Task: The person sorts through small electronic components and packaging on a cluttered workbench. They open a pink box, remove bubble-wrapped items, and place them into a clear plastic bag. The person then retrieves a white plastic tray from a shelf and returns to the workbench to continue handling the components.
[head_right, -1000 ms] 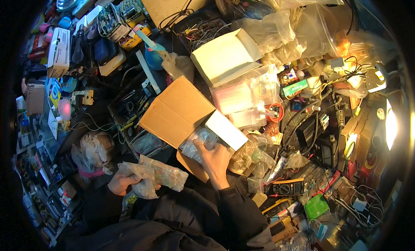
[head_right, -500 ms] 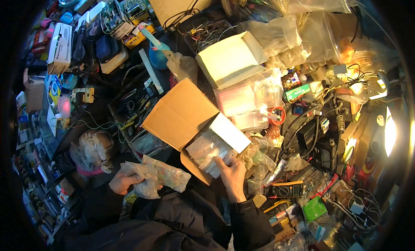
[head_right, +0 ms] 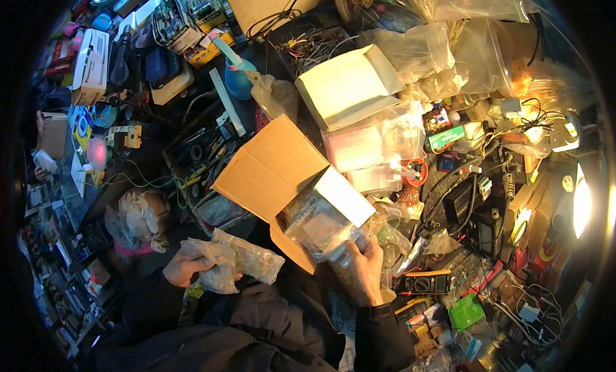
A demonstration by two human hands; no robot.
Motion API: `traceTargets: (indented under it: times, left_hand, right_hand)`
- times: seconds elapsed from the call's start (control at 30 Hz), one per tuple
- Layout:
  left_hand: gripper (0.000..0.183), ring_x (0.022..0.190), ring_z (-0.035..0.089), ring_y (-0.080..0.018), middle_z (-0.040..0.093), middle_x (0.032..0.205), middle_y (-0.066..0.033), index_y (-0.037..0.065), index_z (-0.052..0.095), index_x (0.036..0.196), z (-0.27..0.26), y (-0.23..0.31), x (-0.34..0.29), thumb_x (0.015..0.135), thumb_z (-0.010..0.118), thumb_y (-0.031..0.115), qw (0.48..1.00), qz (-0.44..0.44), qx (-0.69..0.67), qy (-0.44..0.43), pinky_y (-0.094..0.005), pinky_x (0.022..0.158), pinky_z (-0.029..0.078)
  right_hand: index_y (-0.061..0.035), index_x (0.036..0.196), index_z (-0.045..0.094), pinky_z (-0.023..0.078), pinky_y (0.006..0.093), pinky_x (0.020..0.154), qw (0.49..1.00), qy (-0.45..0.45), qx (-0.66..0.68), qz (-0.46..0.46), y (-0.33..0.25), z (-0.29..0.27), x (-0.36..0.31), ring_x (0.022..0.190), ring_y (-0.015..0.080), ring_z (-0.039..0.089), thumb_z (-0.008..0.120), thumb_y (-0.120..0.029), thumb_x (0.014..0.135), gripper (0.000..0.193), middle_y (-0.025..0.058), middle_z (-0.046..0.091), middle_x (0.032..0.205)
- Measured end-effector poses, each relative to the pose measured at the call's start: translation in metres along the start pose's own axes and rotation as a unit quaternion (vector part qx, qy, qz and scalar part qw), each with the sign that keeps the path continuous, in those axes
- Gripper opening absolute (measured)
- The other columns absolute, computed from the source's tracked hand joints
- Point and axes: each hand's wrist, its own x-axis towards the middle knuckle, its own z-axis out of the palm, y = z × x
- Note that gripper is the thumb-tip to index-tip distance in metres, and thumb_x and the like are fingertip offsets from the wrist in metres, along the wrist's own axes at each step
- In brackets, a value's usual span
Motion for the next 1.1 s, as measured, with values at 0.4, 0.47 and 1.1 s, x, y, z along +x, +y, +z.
traceTargets:
  times: [0.4,0.47,1.1]
  left_hand:
    - [0.030,0.113,0.080,-0.0231,0.087,0.124,-0.0143,-0.004,0.085,0.130,0.007,0.004,0.002,0.110,0.082,0.018,1.000,0.021,0.012,-0.002,-0.0397,0.101,0.061]
    - [0.029,0.113,0.080,-0.0231,0.087,0.124,-0.0143,-0.003,0.085,0.129,0.007,0.004,0.003,0.110,0.082,0.019,1.000,0.010,0.008,-0.002,-0.0396,0.100,0.061]
    - [0.027,0.111,0.079,-0.0201,0.087,0.122,-0.0112,-0.002,0.086,0.126,0.006,0.005,0.005,0.107,0.084,0.017,0.999,-0.011,-0.027,0.019,-0.0380,0.100,0.060]
  right_hand:
    - [0.0008,0.137,0.073,0.055,0.0296,0.086,0.954,-0.113,0.273,0.056,-0.013,0.023,-0.012,0.099,0.0137,0.071,0.072,-0.004,0.110,0.027,0.0040,0.078,0.115]
    - [0.0018,0.139,0.071,0.055,0.0301,0.086,0.972,-0.090,0.217,0.025,-0.017,0.037,-0.013,0.099,0.0137,0.070,0.072,-0.004,0.110,0.029,0.0041,0.077,0.117]
    - [0.0064,0.134,0.067,0.054,0.0328,0.089,0.996,-0.055,-0.069,-0.024,-0.011,0.059,0.010,0.102,0.0155,0.065,0.068,-0.007,0.105,0.032,0.0082,0.072,0.116]
